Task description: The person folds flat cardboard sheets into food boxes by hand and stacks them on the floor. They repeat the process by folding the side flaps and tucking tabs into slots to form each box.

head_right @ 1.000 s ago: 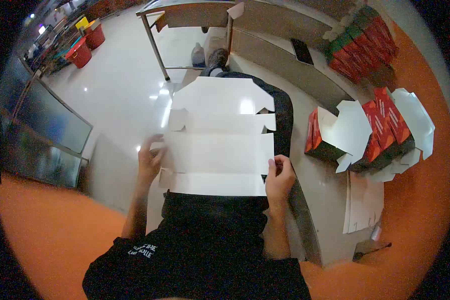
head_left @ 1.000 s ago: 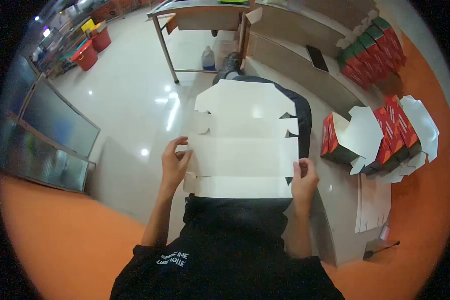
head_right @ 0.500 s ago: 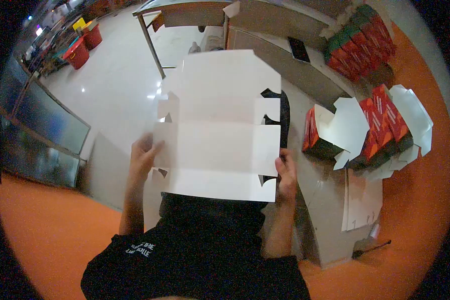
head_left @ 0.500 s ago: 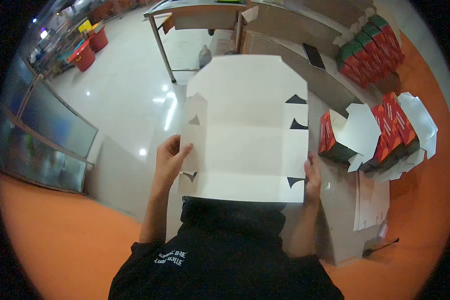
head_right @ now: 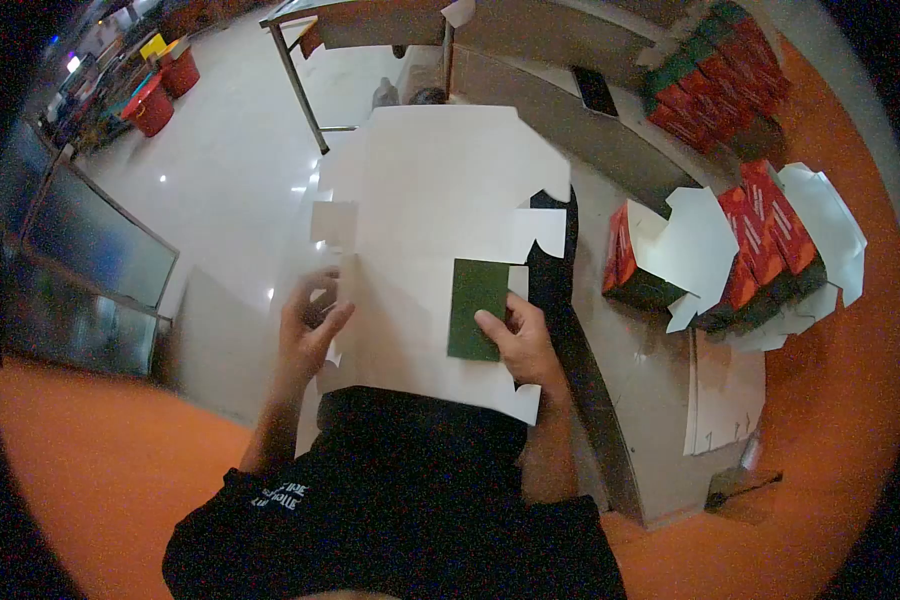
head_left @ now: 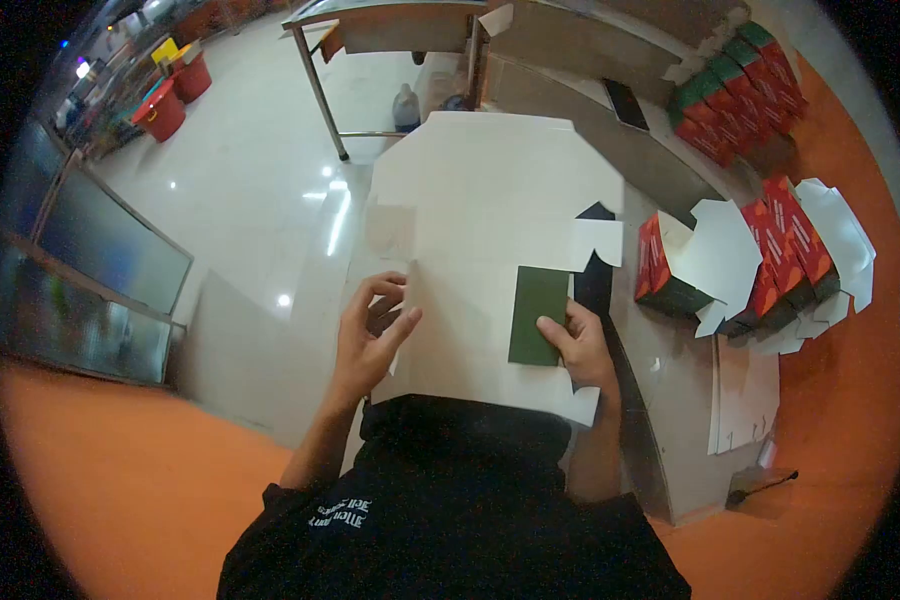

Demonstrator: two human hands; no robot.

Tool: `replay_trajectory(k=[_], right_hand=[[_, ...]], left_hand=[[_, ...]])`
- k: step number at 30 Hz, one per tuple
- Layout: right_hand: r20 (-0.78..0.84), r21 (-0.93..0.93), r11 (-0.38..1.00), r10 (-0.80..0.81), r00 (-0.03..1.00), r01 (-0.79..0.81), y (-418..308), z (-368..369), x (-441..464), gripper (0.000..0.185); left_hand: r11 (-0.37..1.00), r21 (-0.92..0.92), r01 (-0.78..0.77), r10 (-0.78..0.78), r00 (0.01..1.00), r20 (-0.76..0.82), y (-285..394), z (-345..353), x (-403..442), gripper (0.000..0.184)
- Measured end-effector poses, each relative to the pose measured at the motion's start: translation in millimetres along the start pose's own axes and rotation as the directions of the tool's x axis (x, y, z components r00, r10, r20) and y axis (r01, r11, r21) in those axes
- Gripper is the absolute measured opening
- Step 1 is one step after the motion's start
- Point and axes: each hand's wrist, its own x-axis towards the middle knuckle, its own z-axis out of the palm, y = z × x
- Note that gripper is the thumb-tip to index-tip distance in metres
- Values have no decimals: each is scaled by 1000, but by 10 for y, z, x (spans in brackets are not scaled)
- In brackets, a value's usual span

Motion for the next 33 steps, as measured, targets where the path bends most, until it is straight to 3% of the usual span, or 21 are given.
replay_trajectory(k=[1, 3, 4, 8, 11, 12, 14, 17, 19, 21, 23, 26, 29, 31, 33], right_hand=[[-55, -120, 993, -21, 998, 14, -14, 13, 5, 29], [-52, -72, 997, -7, 999, 3, -96, 26, -11, 27], [-49, -48, 999, 1, 999, -3, -121, 30, -19, 26], [8, -122, 992, -32, 999, 33, -125, 1, -21, 25], [-20, -99, 993, -71, 997, 69, -149, 36, 2, 27], [-45, -90, 991, -105, 993, 100, -152, 54, 20, 27], [-98, -58, 987, -156, 983, 151, -153, 93, 44, 29], [-170, -7, 970, -239, 956, 241, -178, 205, 108, 35], [-207, -3, 941, -332, 920, 339, -216, 304, 145, 40], [-203, -5, 945, -321, 925, 327, -243, 312, 174, 44], [-219, -72, 933, -361, 907, 354, -198, 275, 212, 43], [-300, 185, 880, -373, 878, 437, -293, 189, 39, 45], [-127, -39, 673, -737, 664, 739, -322, 210, -153, 49], [-67, -321, 609, -779, 624, 725, -504, 305, -230, 47], [46, -656, 413, -814, 579, 632, -603, 306, -209, 47]], left_hand=[[995, -81, 59, -56, 998, 39, -22, -48, 28, 17], [954, -235, 185, -158, 979, 132, -59, -166, 102, 17], [978, -138, 159, -143, 983, 114, 11, -154, 122, 16], [946, -17, 324, -309, 917, 252, -52, -223, 185, 21], [986, 127, 105, -122, 983, 136, -156, -140, 226, 20], [953, 301, -26, 4, 997, 75, -114, -81, 256, 19], [748, 621, -234, 277, 961, 28, 59, 82, 300, 19], [774, 535, -339, 329, 937, 118, 260, 321, 351, 22], [941, 309, -140, 57, 964, 261, 389, 512, 371, 24], [991, 118, -64, 7, 903, 431, 378, 652, 460, 27], [998, 14, -59, 48, 907, 419, 336, 703, 544, 28], [990, -135, -42, 82, 947, 310, 370, 717, 666, 24], [977, -208, -45, 85, 979, 186, 540, 735, 714, 22], [960, -279, -24, 66, 988, 143, 651, 766, 724, 23], [916, -401, 21, 46, 987, 156, 723, 794, 700, 29]])
